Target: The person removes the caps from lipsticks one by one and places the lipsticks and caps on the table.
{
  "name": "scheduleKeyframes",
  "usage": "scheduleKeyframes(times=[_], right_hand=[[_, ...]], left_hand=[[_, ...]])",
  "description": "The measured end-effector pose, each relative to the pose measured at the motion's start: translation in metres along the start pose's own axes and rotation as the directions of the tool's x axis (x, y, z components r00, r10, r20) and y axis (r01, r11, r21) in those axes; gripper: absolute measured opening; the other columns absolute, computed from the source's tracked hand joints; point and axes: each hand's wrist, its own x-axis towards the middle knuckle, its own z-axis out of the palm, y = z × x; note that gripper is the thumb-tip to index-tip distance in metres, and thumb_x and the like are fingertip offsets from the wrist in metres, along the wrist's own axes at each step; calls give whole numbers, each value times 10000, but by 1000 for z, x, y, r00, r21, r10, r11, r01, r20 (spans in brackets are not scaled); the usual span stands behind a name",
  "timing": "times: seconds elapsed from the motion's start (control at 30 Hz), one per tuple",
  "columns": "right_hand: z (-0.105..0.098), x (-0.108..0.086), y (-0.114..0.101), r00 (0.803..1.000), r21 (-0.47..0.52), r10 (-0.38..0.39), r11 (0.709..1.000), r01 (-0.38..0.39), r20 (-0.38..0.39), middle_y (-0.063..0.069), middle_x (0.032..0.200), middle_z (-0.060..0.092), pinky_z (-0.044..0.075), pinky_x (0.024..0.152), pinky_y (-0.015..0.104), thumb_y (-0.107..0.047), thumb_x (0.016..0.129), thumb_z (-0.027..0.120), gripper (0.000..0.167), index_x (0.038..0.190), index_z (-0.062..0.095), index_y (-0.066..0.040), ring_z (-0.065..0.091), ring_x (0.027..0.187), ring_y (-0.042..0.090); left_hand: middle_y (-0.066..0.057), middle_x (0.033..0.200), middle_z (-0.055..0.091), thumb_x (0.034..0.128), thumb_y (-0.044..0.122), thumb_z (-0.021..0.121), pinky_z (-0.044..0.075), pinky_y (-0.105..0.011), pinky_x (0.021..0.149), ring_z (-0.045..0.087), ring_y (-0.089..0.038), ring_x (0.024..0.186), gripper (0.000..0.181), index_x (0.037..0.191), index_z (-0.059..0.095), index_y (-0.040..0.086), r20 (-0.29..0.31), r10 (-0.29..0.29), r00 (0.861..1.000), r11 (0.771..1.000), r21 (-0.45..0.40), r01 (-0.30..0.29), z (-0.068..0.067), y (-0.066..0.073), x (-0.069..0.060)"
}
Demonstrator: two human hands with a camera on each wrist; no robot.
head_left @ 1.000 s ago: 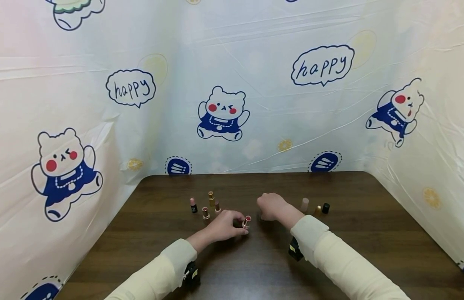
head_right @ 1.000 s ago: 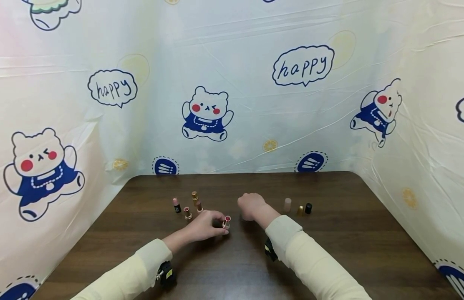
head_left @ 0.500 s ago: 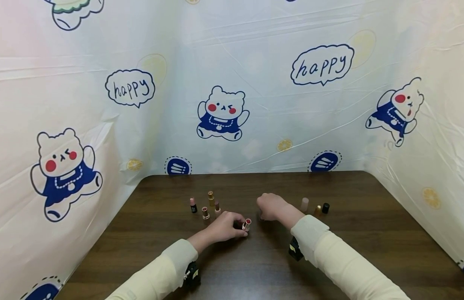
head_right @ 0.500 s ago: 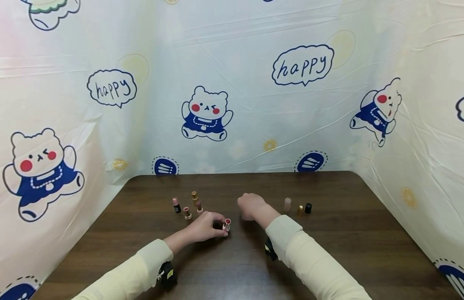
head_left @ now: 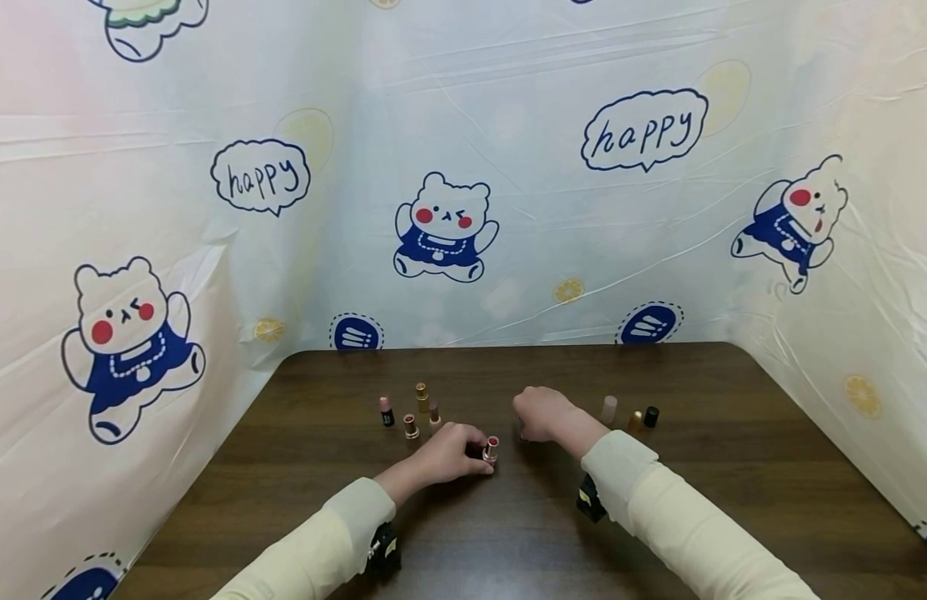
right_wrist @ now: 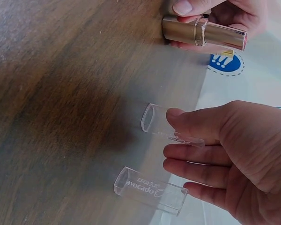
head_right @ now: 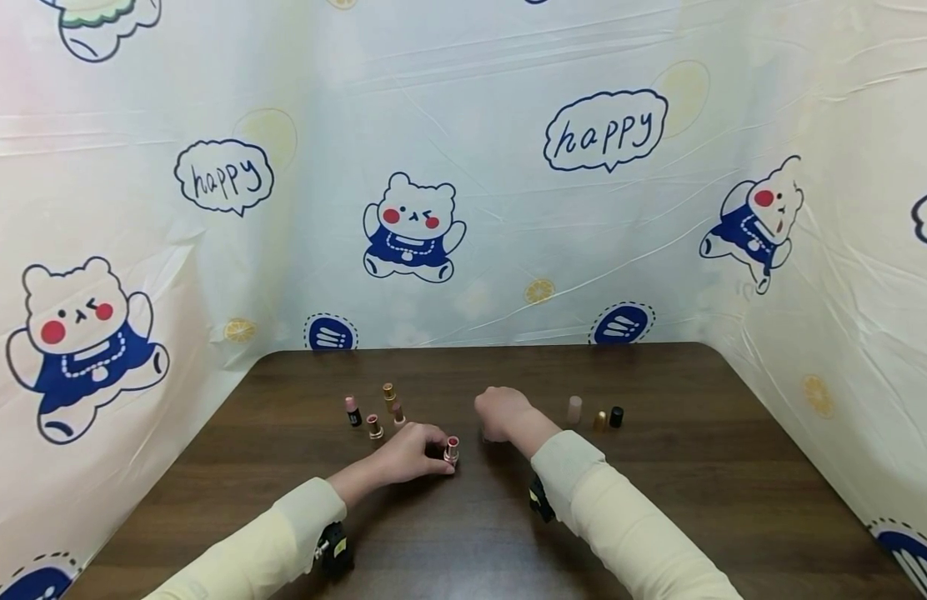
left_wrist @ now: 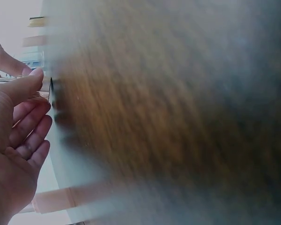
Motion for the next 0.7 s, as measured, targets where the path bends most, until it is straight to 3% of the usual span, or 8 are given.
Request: scheduleKeyframes(times=[0.47,0.6,0.7], right_hand=[[-1,-1,2,999,11,12,1000,-13,30,-30,629,561,471,574,331,-197,823,784,188,713,648,-129,523,568,130],[-1,0,3,999,9,12,1000,-12,39,-38,642,565,485,593,331,-224,803,808,200,718,652,-133,536,588,127],[-3,-1,4,999,1,13,1000,-13,36,-38,655,563,487,602,330,-257,799,813,214,729,650,-137,536,600,126]], left_hand=[[103,740,543,800,239,818,412,-232,604,446,-40,657,207,768,625,172,-18,-20,1000,998,53,21,0,-3,-1],[100,809,582,794,244,823,452,-242,663,506,-45,719,190,853,665,158,-17,-28,999,999,44,29,-1,-2,-1],[68,920,639,790,258,827,486,-268,756,575,-61,837,274,986,700,115,-15,-27,1000,999,35,28,-3,-1,-1]])
